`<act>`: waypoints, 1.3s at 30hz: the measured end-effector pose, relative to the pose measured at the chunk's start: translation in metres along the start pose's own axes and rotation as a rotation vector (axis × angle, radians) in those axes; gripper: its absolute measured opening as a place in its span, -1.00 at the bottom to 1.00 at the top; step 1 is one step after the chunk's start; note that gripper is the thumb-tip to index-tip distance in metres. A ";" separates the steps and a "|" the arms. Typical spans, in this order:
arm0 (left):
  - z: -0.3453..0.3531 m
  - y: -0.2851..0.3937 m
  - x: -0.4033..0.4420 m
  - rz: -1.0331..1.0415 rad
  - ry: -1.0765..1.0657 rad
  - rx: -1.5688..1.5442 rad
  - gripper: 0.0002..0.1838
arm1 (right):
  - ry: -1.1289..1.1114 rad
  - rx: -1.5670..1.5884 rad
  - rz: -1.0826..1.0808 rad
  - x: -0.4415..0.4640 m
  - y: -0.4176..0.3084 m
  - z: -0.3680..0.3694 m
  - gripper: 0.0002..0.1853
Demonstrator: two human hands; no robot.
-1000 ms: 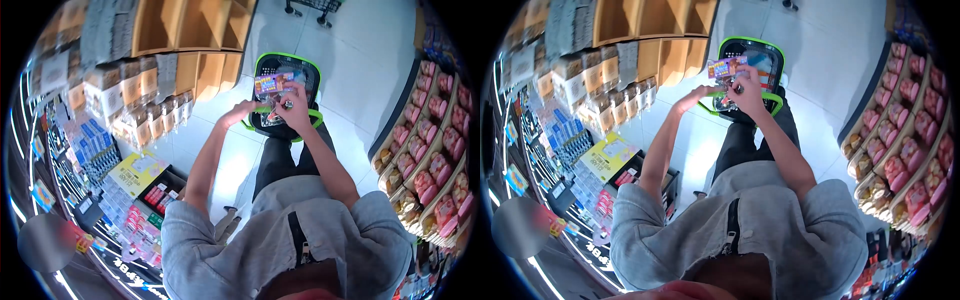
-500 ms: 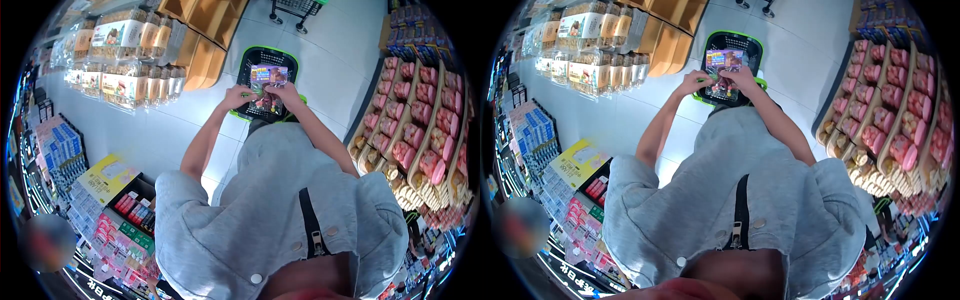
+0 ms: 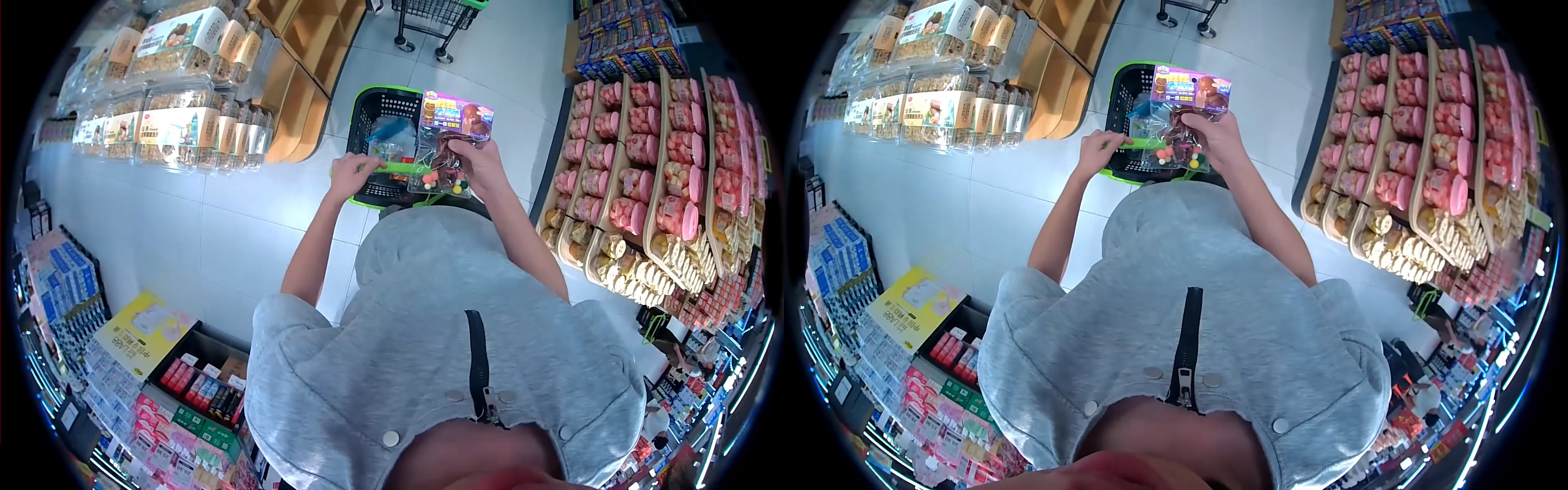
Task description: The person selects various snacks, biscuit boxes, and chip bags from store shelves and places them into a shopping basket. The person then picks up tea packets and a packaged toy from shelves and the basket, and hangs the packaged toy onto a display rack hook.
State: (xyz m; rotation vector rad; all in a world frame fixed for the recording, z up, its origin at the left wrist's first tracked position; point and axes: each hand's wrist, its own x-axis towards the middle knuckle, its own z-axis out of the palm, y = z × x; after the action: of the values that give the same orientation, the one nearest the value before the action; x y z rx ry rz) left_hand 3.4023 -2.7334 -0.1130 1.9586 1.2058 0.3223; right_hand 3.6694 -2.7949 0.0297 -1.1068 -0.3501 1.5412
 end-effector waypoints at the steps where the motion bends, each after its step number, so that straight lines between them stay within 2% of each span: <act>1: 0.002 -0.004 -0.003 -0.007 -0.004 -0.009 -0.72 | -0.003 0.016 -0.017 -0.002 0.000 -0.001 -0.67; 7: 0.014 -0.013 -0.020 0.053 0.143 0.016 -0.76 | -0.087 0.099 -0.027 -0.010 -0.018 -0.022 -0.58; 9: 0.020 -0.004 -0.026 -0.013 0.135 0.047 -0.76 | -0.156 0.134 -0.024 -0.010 -0.021 -0.045 -0.57; 10: 0.022 0.006 -0.030 -0.050 0.116 -0.072 -0.74 | -0.168 0.128 0.006 -0.009 -0.021 -0.061 -0.59; 11: 0.020 0.022 -0.033 -0.200 0.109 -0.091 -0.70 | -0.185 0.166 -0.021 -0.011 -0.024 -0.072 -0.63; 14: 0.029 0.034 -0.040 -0.351 0.038 0.038 -0.61 | -0.078 0.144 -0.066 -0.025 -0.038 -0.103 -0.70; 17: 0.047 0.048 -0.044 -0.388 -0.007 0.132 -0.60 | 0.003 0.123 -0.126 -0.038 -0.053 -0.137 -0.72; 20: 0.064 0.063 -0.047 -0.428 -0.017 0.184 -0.60 | -0.042 0.200 -0.099 -0.042 -0.067 -0.173 -0.72; 24: 0.087 0.069 -0.041 -0.452 0.050 0.167 -0.61 | -0.209 0.331 -0.034 -0.033 -0.075 -0.216 -0.71; 28: 0.105 0.081 -0.035 -0.420 0.067 0.075 -0.60 | -0.245 0.420 0.091 -0.015 -0.078 -0.234 -0.71; 31: 0.114 0.090 -0.025 -0.404 -0.009 -0.006 -0.58 | -0.220 0.400 0.004 0.000 -0.069 -0.233 -0.71; 35: 0.121 0.099 -0.018 -0.421 0.005 0.104 -0.58 | -0.136 0.438 0.080 0.012 -0.060 -0.225 -0.73; 39: 0.112 0.110 -0.001 -0.425 0.029 0.182 -0.58 | -0.303 0.477 0.098 0.008 -0.072 -0.209 -0.80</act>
State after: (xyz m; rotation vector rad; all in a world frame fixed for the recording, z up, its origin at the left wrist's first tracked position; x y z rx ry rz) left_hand 3.5363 -2.8149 -0.1051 1.7891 1.6769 0.0209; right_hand 3.8782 -2.8373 -0.0277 -0.5262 -0.1180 1.7664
